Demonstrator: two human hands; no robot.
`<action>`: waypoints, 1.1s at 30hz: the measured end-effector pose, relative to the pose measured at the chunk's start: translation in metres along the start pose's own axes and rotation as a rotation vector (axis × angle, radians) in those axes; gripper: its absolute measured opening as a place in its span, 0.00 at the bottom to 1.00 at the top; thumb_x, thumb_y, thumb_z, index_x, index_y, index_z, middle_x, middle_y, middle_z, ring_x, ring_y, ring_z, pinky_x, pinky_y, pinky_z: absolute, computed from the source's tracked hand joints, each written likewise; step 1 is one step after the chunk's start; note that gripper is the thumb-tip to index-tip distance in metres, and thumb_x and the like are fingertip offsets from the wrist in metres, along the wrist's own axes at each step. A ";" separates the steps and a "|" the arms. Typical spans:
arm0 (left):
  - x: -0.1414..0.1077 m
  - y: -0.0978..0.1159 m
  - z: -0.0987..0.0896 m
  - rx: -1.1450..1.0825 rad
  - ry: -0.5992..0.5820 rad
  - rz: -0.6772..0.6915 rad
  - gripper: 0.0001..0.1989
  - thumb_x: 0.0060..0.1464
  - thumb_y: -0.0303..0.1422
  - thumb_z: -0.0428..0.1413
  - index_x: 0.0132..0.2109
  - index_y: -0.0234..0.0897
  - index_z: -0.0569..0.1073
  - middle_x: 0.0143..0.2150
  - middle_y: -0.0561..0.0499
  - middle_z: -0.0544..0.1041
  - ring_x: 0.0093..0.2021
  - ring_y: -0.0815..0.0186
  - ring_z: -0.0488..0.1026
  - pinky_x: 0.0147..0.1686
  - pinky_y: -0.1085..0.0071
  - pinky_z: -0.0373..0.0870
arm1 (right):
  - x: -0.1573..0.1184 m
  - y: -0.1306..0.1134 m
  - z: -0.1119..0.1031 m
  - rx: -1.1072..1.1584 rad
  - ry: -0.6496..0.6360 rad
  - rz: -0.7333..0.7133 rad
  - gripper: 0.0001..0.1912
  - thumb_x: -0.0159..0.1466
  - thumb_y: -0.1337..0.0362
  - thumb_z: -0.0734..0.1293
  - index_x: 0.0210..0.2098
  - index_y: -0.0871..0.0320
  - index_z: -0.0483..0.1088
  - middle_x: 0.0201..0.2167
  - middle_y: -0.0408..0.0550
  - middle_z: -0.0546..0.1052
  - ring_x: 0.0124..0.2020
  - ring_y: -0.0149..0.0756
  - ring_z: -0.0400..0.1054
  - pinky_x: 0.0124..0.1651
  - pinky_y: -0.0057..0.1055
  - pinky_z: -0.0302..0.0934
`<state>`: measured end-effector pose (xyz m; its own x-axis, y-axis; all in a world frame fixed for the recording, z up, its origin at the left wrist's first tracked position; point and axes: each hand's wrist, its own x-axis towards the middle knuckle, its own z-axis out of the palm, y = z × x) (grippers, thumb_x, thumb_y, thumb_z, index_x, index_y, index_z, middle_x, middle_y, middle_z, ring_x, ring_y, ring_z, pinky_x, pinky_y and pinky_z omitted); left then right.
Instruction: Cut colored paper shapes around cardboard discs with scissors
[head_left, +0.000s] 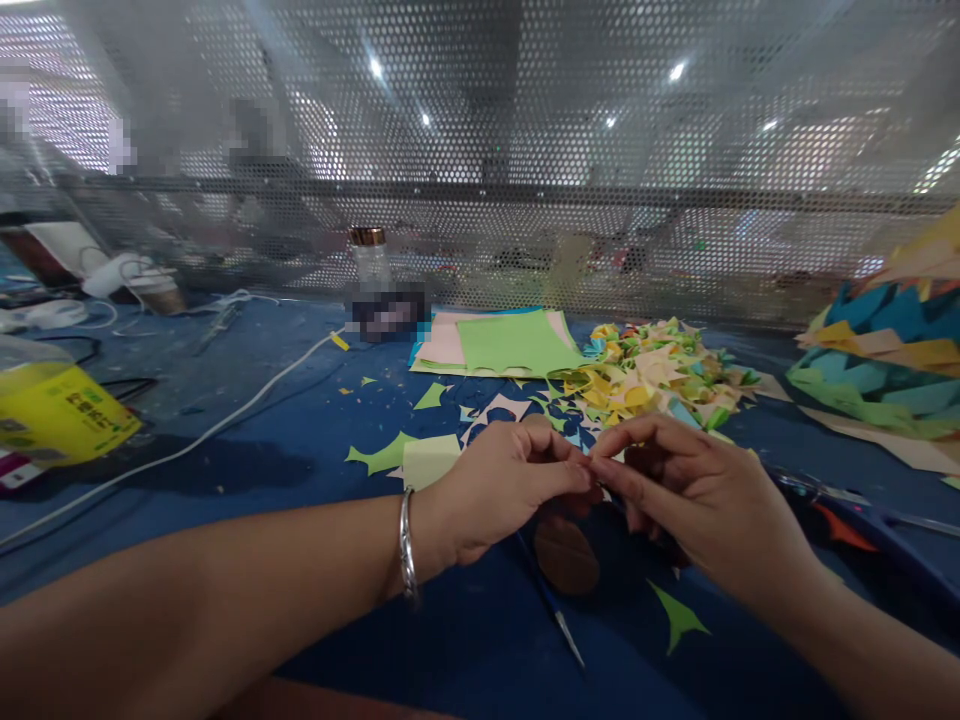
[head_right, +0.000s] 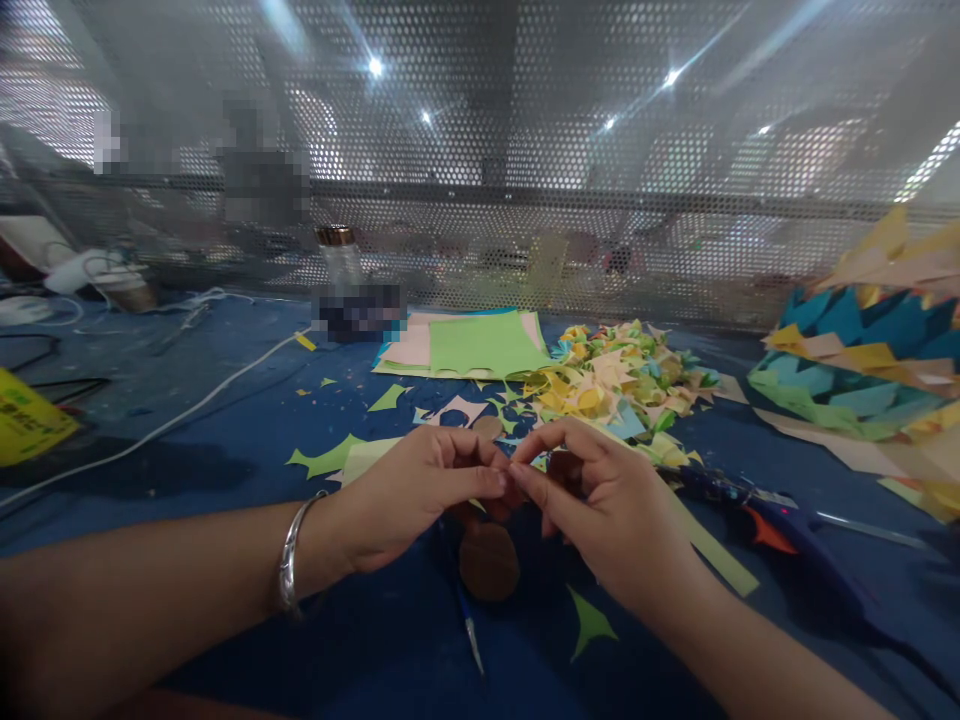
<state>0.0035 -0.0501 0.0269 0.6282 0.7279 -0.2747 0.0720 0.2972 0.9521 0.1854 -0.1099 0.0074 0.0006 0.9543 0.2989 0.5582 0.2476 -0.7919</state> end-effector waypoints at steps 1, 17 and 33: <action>0.000 0.000 0.000 0.003 0.002 -0.003 0.07 0.55 0.23 0.60 0.29 0.34 0.73 0.28 0.54 0.77 0.28 0.73 0.73 0.29 0.75 0.66 | 0.000 0.000 0.000 0.009 0.004 0.011 0.12 0.67 0.51 0.70 0.39 0.53 0.74 0.15 0.37 0.73 0.10 0.26 0.61 0.12 0.21 0.52; 0.005 -0.011 -0.012 0.395 -0.011 0.297 0.07 0.51 0.35 0.63 0.28 0.38 0.76 0.26 0.53 0.76 0.27 0.69 0.71 0.27 0.74 0.64 | 0.002 -0.004 0.002 0.163 0.038 0.110 0.15 0.64 0.51 0.72 0.39 0.54 0.70 0.18 0.36 0.72 0.13 0.27 0.65 0.11 0.20 0.54; 0.001 -0.006 -0.010 0.504 0.008 0.414 0.05 0.52 0.33 0.60 0.35 0.39 0.72 0.31 0.53 0.75 0.30 0.68 0.70 0.30 0.71 0.65 | 0.001 -0.005 0.004 0.181 0.033 0.095 0.16 0.64 0.50 0.73 0.38 0.55 0.71 0.18 0.38 0.73 0.14 0.28 0.66 0.15 0.22 0.60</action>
<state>-0.0039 -0.0449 0.0195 0.6760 0.7255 0.1291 0.1812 -0.3336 0.9251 0.1795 -0.1098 0.0098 0.0754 0.9694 0.2337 0.3964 0.1859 -0.8991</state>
